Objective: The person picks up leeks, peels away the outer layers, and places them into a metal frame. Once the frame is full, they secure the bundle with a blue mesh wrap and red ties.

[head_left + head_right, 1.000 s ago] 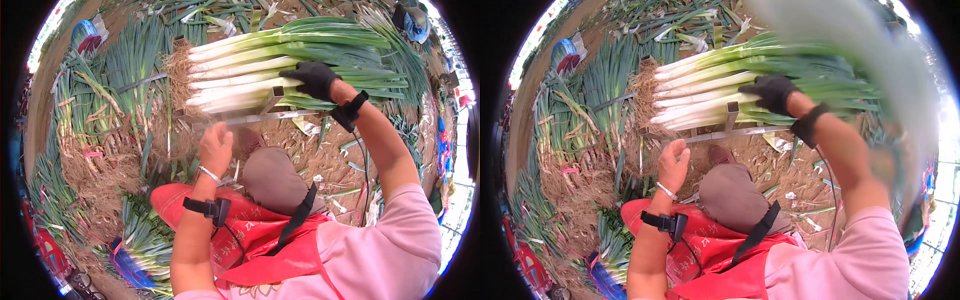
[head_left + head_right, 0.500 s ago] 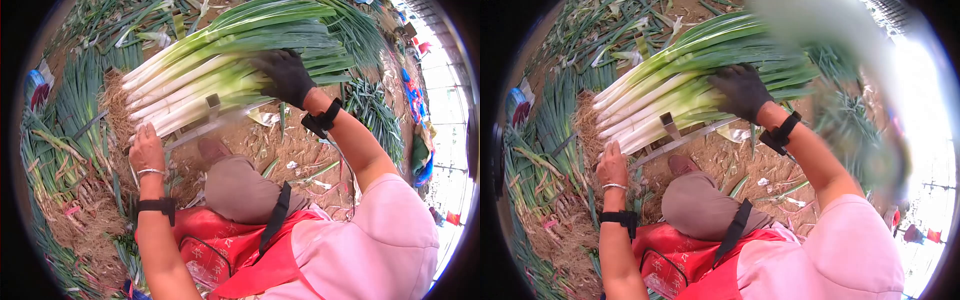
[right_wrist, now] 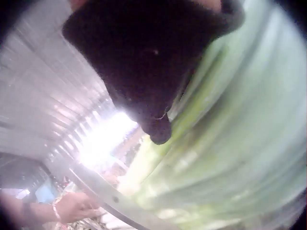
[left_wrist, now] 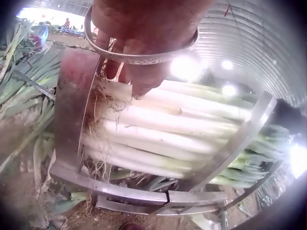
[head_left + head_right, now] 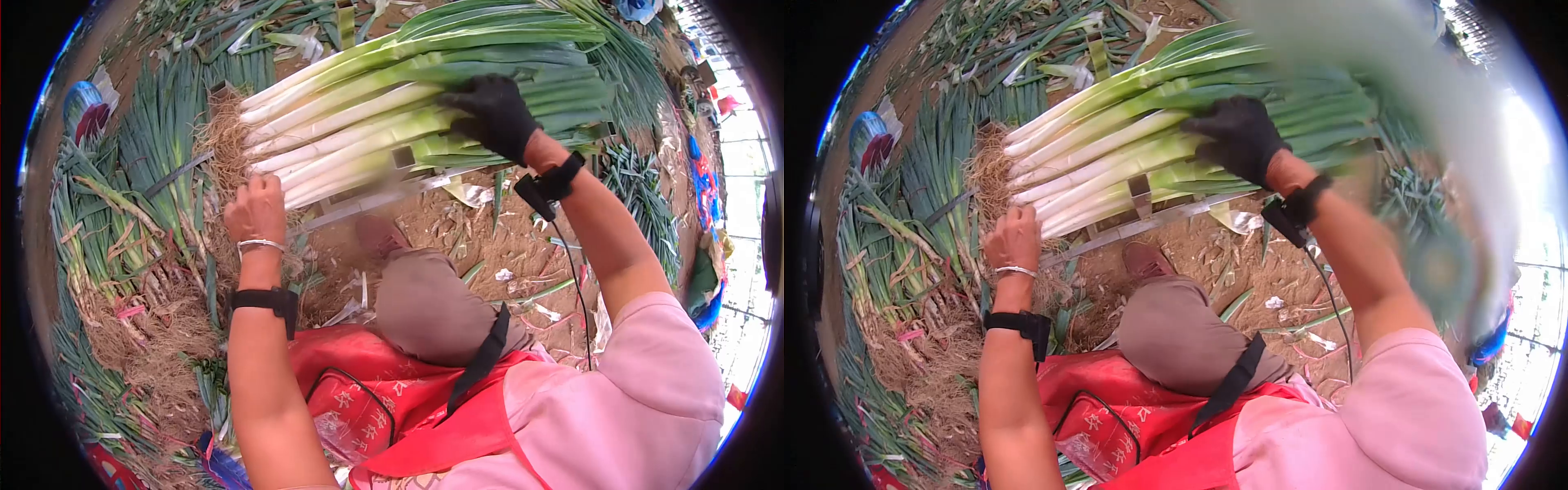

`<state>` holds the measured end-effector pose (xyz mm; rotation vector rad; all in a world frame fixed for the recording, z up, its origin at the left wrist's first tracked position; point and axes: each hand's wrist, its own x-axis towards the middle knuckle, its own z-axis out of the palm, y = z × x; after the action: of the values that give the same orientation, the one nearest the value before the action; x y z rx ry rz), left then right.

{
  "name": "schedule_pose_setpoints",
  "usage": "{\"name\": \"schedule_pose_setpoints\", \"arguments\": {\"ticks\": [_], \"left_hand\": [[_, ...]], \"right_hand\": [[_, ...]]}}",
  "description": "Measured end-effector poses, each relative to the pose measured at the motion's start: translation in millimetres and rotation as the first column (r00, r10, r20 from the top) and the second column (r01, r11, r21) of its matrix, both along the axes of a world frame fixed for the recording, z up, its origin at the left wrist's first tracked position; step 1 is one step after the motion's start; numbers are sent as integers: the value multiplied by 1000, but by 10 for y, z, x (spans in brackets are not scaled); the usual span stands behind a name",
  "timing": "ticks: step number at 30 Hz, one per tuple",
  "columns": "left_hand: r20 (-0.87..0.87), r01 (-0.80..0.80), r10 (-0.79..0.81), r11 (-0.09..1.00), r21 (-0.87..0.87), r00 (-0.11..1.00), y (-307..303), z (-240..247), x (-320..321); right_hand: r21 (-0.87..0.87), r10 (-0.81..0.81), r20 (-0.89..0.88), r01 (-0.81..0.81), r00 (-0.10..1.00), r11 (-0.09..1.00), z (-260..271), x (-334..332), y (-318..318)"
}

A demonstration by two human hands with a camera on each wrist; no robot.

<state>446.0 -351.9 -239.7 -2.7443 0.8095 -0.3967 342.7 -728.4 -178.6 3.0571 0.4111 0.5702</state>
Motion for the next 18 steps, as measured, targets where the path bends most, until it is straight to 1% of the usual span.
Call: {"name": "schedule_pose_setpoints", "arguments": {"ticks": [1, 2, 4, 5, 6, 7, 8, 9, 10, 11, 13, 14, 16, 17, 18], "left_hand": [[39, 18, -19, 1000, 10, 999, -10, -11, 15], [39, 11, -11, 1000, 13, 999, -11, -23, 45], [68, 142, -142, 990, 9, 988, -11, -39, 73], [-7, 125, -125, 991, 49, 992, -33, -29, 79], [0, 119, -120, 992, 47, 993, -50, -1, 108], [14, 106, -106, 994, 24, 994, -69, 29, 138], [22, 99, -99, 995, 4, 995, -78, 52, 165], [107, 115, -110, 992, -46, 988, -66, 57, 241], [107, 115, -109, 992, -51, 988, -71, 92, 328], [150, 124, -108, 987, -99, 983, -70, 162, 430], [202, 160, -118, 965, -207, 972, -62, 283, 535], [197, 157, -116, 966, -207, 974, -55, 217, 556], [124, 100, -94, 994, -50, 988, -81, -19, 612], [-13, 75, -76, 995, -71, 997, -132, -81, 568], [-3, 72, -72, 995, -76, 997, -160, -130, 587]], "right_hand": [[-3, -41, -37, 41, 998, 999, -53, -10, 51], [-8, -78, -75, 78, 994, 997, -86, -23, 91], [-17, -78, -72, 77, 994, 997, -86, -48, 115], [-25, -76, -61, 74, 995, 997, -85, -45, 91], [-38, -75, -44, 74, 996, 997, -63, -9, 58], [-36, -96, -84, 93, 992, 995, -20, 42, 37], [-39, -98, -82, 95, 992, 995, -8, 71, 37], [-27, -111, -36, 110, 993, 994, -7, 81, 34], [-16, -117, 11, 117, 993, 993, 3, 113, 34], [-18, -110, 12, 110, 994, 994, 41, 171, 61], [-1, -179, 64, 180, 982, 984, 108, 223, 156], [-1, -177, 59, 177, 982, 984, 52, 239, 165], [-7, -8, -19, 8, 1000, 1000, -140, 272, 146], [-49, -47, -13, 46, 999, 998, -180, 274, 201], [-54, -43, -4, 42, 999, 998, -148, 292, 196]]}}
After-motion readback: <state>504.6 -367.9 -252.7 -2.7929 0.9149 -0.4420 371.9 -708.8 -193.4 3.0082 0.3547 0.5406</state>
